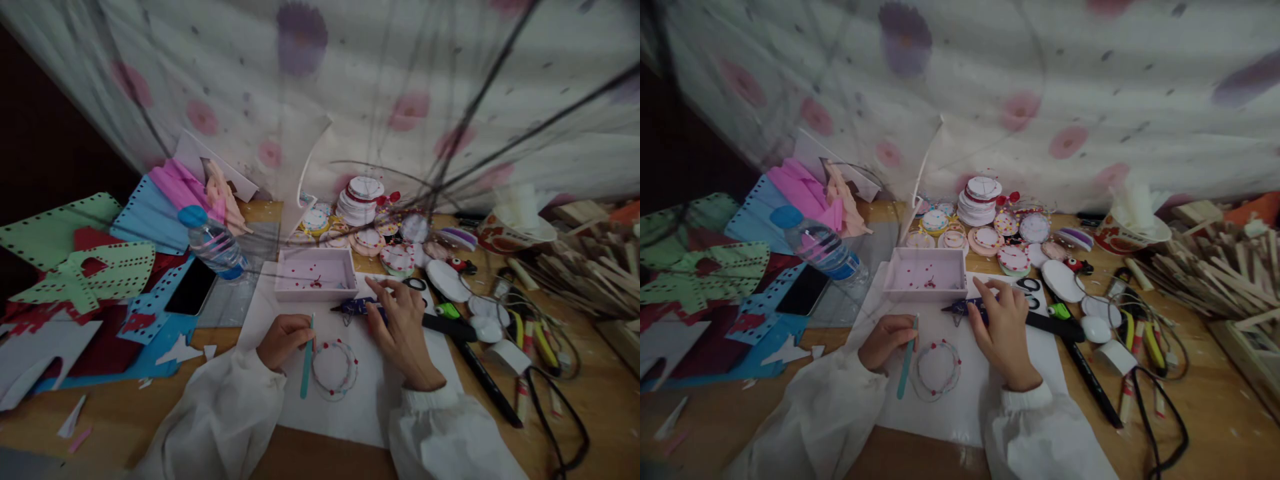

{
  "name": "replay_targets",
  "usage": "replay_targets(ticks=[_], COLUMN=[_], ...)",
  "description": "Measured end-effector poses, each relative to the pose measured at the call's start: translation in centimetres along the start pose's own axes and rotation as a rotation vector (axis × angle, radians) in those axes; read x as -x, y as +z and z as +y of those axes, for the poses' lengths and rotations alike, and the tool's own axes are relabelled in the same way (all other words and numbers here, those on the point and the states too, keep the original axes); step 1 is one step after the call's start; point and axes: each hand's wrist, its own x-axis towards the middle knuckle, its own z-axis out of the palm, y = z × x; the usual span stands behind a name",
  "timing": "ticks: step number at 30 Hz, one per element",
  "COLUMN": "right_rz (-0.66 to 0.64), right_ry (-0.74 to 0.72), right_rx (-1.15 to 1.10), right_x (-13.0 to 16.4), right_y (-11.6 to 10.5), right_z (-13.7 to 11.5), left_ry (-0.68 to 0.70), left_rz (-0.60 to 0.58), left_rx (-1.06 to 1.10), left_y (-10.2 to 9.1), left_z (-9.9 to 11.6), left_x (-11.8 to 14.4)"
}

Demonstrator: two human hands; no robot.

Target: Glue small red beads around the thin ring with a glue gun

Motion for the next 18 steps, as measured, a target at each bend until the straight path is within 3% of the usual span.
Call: replay_targets(ticks=[4, 9, 15, 18], right_rz=[-0.036, -0.044, 0.021, -0.086], right_ry=[-0.043, -0.08, -0.133, -0.287], right_rx=[0.109, 0.108, -0.084, -0.213], right_x=[-1.9, -1.9, -0.7, -0.3], right_y=[0.6, 0.3, -1.6, -2.5], right_z=[0.2, -0.1, -1.6, -4.0], left_ry=[0.011, 0.015, 0.008, -0.034], left_rz=[0.002, -0.003, -0.004, 0.017], left_rx=[0.02, 0.027, 0.028, 0.038], left_y=[0.1, 0.3, 0.3, 0.1], left_z=[0.2, 0.8, 0.6, 0.3], left_x=[0.0, 0.0, 0.1, 0.1])
